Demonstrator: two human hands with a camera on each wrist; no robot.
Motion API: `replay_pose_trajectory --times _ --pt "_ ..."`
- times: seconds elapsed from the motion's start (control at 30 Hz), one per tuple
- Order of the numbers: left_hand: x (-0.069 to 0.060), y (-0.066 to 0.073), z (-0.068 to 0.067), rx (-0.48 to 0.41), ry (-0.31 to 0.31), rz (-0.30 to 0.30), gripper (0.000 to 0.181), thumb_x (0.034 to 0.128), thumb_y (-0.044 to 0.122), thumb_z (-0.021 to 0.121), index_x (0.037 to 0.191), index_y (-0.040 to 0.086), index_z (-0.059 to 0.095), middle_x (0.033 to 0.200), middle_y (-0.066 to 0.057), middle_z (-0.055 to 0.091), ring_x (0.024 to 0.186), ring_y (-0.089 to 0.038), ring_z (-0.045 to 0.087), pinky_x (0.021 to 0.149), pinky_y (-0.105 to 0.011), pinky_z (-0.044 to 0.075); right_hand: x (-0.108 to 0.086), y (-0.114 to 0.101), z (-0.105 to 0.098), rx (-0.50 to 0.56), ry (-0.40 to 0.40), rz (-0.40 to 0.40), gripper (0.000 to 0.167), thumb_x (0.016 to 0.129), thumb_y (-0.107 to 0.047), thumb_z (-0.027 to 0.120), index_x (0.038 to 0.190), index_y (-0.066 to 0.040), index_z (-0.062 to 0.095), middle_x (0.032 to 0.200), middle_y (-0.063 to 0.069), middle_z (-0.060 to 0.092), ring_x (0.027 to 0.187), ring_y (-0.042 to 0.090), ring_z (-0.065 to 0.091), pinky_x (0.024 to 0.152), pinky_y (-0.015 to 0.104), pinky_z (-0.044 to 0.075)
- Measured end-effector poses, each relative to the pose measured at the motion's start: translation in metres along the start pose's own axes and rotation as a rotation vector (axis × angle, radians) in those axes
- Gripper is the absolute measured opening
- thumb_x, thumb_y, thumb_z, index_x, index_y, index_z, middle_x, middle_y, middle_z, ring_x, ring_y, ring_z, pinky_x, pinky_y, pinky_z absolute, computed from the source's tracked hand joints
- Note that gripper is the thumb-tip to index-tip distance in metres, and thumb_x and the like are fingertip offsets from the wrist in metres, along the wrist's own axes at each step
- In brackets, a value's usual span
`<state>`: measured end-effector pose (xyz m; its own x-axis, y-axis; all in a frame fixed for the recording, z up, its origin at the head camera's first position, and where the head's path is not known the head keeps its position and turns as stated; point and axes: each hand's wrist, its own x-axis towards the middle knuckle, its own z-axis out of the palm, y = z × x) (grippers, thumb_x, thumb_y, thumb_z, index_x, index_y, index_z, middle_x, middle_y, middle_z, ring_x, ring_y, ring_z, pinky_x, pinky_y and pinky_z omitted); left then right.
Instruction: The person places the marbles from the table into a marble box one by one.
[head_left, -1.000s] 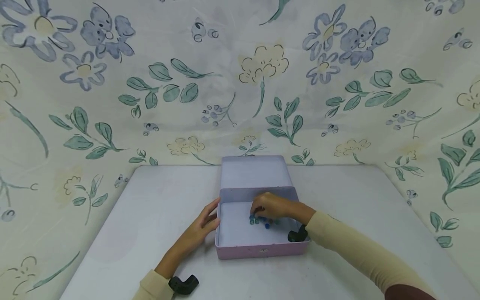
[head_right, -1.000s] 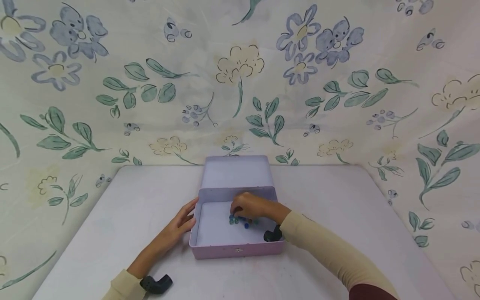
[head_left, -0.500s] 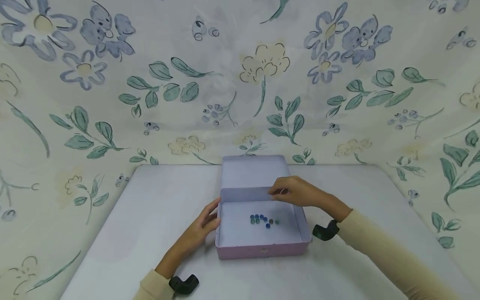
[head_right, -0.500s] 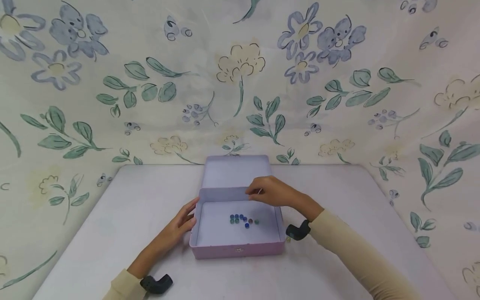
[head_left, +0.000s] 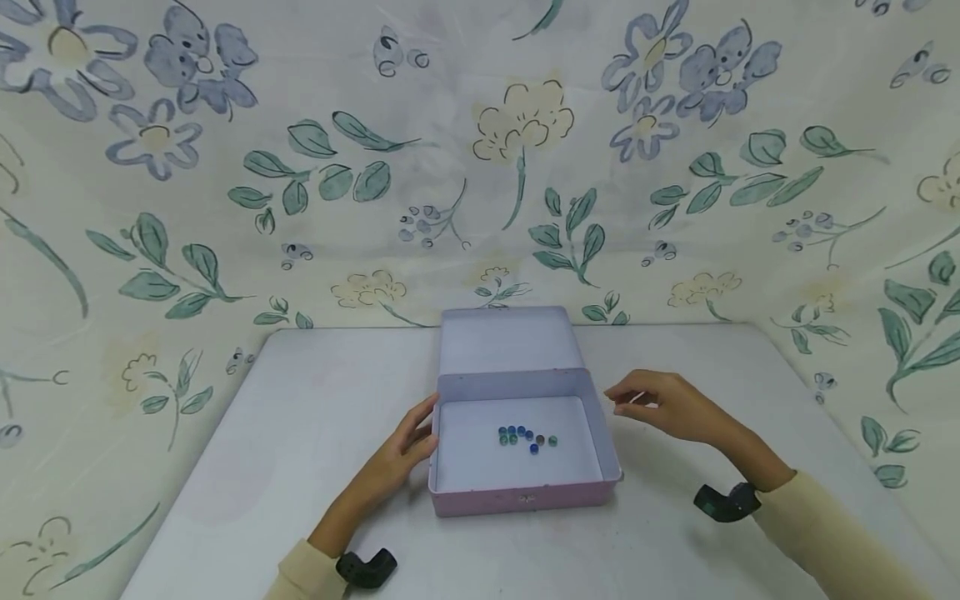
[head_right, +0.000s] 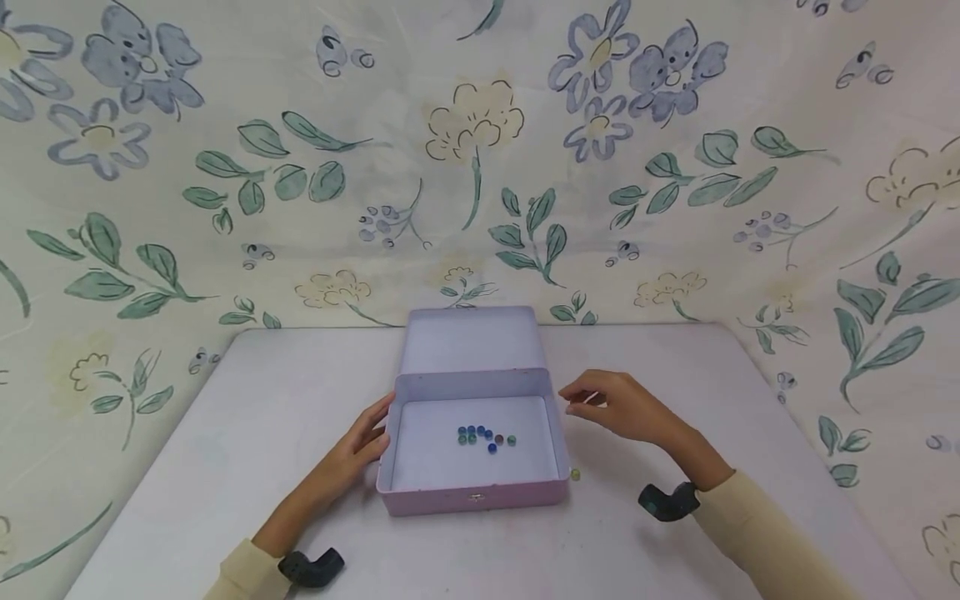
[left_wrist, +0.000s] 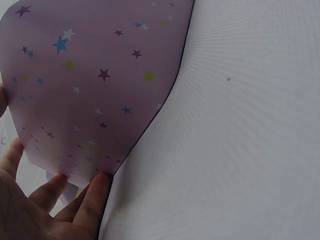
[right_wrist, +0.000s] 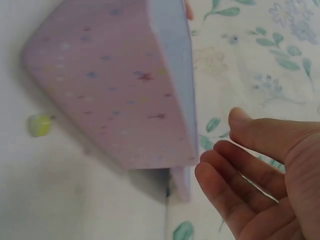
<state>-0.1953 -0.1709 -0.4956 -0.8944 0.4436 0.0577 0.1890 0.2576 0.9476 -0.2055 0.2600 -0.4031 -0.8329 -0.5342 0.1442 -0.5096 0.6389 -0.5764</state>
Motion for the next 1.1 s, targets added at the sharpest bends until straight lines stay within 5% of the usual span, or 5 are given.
replay_pose_trajectory --times 0.4,0.73,1.1 --pt "-0.001 -0.002 0.0 -0.002 -0.001 0.031 0.063 0.1054 0.016 0.046 0.161 0.024 0.017 0.168 -0.016 0.013 0.147 -0.052 0.026 0.111 -0.07 0.031 -0.028 0.023 0.041 0.118 -0.131 0.037 0.032 0.09 -0.015 0.074 0.119 -0.003 0.066 0.116 0.012 0.07 0.1 0.018 0.07 0.082 0.026 0.059" --pt "-0.001 -0.003 0.0 -0.005 -0.01 0.04 0.063 0.1057 0.016 0.046 0.161 0.022 0.017 0.167 -0.017 0.013 0.146 -0.053 0.027 0.111 -0.07 0.031 -0.035 0.03 0.062 0.125 -0.127 -0.033 0.027 0.087 -0.004 0.074 0.113 -0.004 0.069 0.105 0.006 0.07 0.092 0.003 0.063 0.079 0.024 0.059" --pt "-0.001 -0.001 0.0 0.003 -0.006 0.021 0.062 0.106 0.018 0.045 0.161 0.022 0.016 0.168 -0.016 0.012 0.147 -0.052 0.025 0.111 -0.07 0.03 -0.039 0.033 0.068 0.06 -0.08 -0.064 0.017 0.084 -0.002 0.076 0.1 -0.006 0.076 0.099 0.001 0.065 0.088 0.005 0.062 0.075 0.022 0.058"
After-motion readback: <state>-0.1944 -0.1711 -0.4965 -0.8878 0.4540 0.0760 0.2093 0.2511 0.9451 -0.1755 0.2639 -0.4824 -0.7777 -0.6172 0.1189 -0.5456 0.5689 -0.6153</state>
